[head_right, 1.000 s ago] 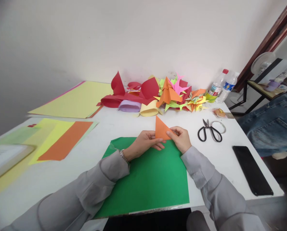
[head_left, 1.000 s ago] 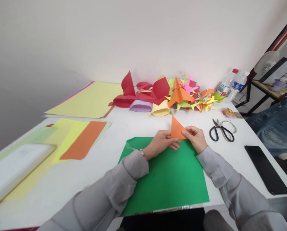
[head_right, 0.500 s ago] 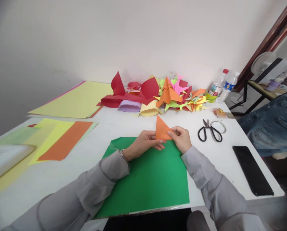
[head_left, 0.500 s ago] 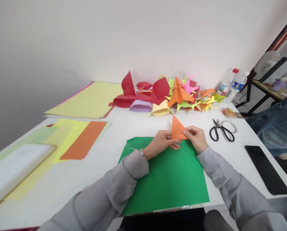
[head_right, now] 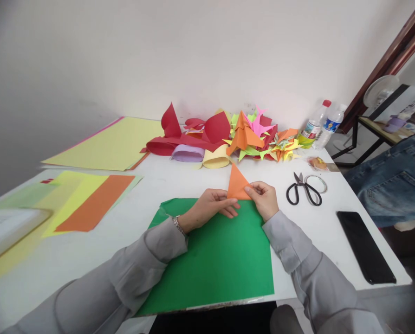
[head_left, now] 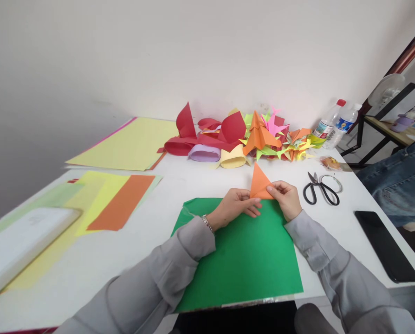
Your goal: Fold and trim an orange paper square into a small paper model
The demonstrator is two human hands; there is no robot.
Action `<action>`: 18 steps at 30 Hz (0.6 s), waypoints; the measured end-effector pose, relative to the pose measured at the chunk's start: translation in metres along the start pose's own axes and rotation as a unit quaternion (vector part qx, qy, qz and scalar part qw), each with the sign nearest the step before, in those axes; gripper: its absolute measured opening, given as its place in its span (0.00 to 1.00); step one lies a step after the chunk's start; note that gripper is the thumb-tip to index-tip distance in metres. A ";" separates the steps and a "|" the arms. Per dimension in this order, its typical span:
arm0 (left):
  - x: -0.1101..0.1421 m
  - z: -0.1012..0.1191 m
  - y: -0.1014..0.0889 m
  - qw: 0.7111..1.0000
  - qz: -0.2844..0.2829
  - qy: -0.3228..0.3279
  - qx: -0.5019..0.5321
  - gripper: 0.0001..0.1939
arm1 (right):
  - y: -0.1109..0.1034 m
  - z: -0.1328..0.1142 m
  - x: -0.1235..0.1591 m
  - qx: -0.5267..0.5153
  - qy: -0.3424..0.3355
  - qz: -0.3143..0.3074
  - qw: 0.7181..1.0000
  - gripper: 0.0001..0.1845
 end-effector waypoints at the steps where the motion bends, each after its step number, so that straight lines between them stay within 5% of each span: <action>1: 0.000 0.000 0.000 1.000 0.002 -0.002 0.000 0.21 | 0.000 0.000 0.000 -0.001 0.000 -0.002 1.000 0.14; 18: 0.001 0.001 0.000 1.000 -0.006 0.001 0.013 0.21 | 0.000 0.003 0.001 -0.004 0.017 -0.003 1.000 0.15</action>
Point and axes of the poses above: each hand's wrist, its own x-axis away from the middle knuckle, its own y-axis out of the palm, z = x × y, the point moved 7 cm from there along -x, towards the middle knuckle, and after that the axes turned 3 degrees about x, right-handed, at the moved point
